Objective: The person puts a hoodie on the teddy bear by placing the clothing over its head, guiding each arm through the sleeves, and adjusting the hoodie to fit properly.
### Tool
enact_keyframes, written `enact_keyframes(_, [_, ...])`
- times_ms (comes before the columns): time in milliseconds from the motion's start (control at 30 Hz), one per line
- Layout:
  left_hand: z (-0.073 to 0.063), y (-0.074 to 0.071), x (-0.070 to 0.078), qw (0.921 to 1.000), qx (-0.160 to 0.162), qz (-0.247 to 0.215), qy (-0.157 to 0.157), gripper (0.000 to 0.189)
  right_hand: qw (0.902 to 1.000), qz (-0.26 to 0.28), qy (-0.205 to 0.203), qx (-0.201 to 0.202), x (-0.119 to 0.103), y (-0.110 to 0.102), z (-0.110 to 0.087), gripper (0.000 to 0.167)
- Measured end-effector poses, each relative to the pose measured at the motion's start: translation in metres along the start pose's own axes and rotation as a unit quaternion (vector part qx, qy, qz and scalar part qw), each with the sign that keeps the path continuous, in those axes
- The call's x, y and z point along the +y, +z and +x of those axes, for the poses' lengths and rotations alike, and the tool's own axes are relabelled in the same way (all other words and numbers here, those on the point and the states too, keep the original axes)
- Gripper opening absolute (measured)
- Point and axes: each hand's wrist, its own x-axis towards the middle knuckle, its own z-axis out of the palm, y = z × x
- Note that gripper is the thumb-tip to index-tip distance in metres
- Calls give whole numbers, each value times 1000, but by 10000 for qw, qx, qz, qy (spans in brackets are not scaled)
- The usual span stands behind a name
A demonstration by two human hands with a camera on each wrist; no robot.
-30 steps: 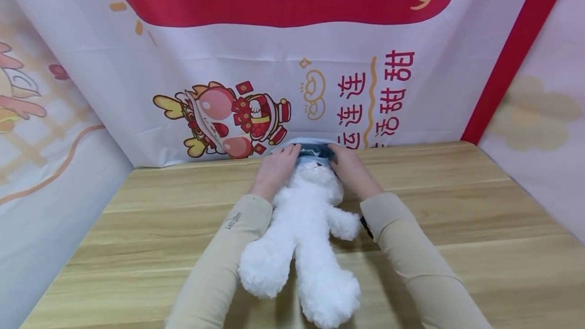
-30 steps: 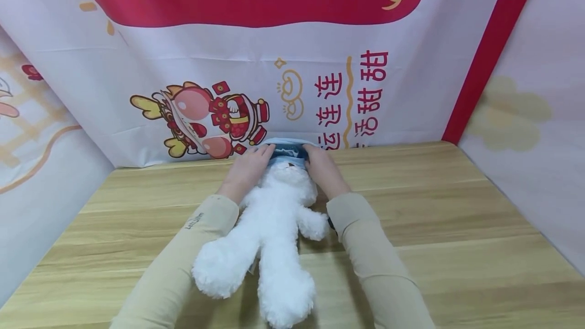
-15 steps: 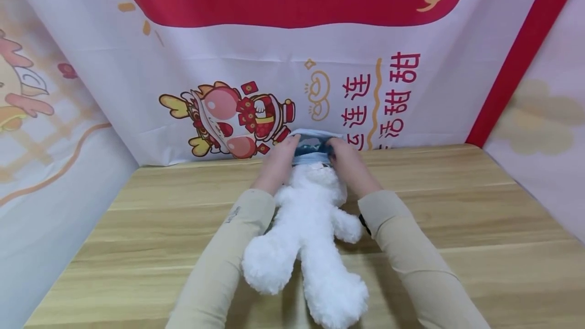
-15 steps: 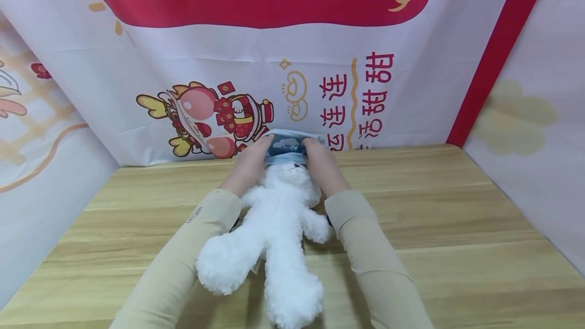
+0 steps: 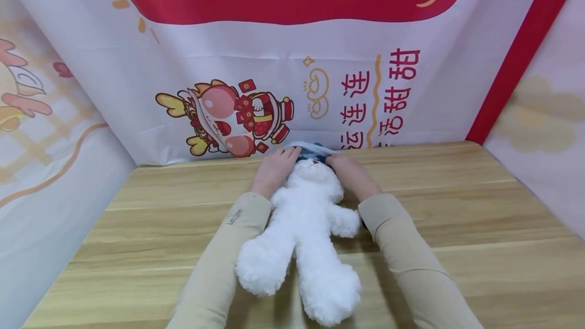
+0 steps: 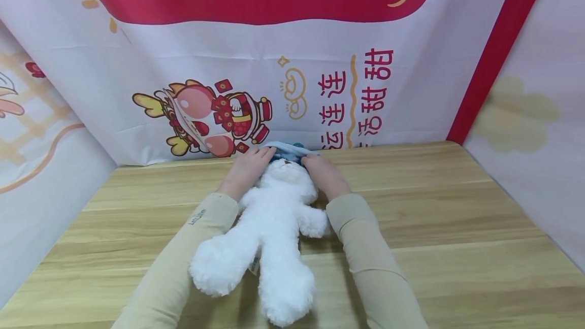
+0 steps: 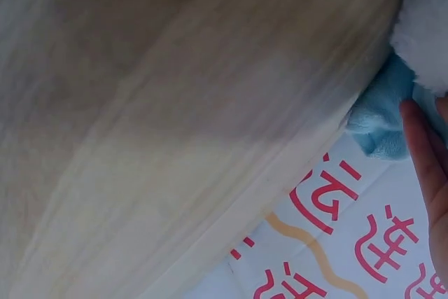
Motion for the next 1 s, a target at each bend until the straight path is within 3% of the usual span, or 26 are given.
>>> enact_keyframes(233, [-1, 5, -4, 9973, -524, -506, -89, 36, 9993, 299, -113, -190, 1, 1, 0, 18])
enact_keyframes(300, [-2, 8, -4, 9920, -587, -1076, -292, 31, 9988, 466, -102, -115, 2, 3, -2, 18])
enact_keyframes(367, [-5, 11, -4, 9798, -525, -1835, -603, 28, 9976, 694, -70, -8, 3, 5, -3, 18])
enact_keyframes(433, [-8, 13, -6, 9563, -403, -2741, -934, 30, 9952, 970, 15, 88, 3, 6, -5, 19])
enact_keyframes(533, [-13, 16, -9, 9060, -274, -4014, -1317, 38, 9889, 1466, 255, 69, 2, 6, -9, 29])
enact_keyframes(633, [-18, 14, -11, 8538, -460, -4967, -1489, 41, 9801, 1891, 599, -79, 3, 5, -13, 40])
enact_keyframes(700, [-22, 10, -13, 8315, -730, -5284, -1552, 49, 9756, 2078, 699, -120, 4, 5, -14, 41])
enact_keyframes(733, [-23, 8, -12, 8261, -894, -5339, -1568, 56, 9735, 2172, 710, -125, 5, 6, -15, 40])
enact_keyframes(800, [-24, 3, -11, 8249, -1208, -5310, -1515, 73, 9701, 2326, 666, -160, 9, 6, -18, 39])
enact_keyframes(900, [-22, -2, -7, 8423, -1556, -4991, -1309, 90, 9608, 2689, 576, -360, 15, 4, -21, 36])
enact_keyframes(1000, [-19, -6, -3, 8519, -1699, -4788, -1268, 96, 9295, 3490, 636, -1010, 20, -4, -26, 43])
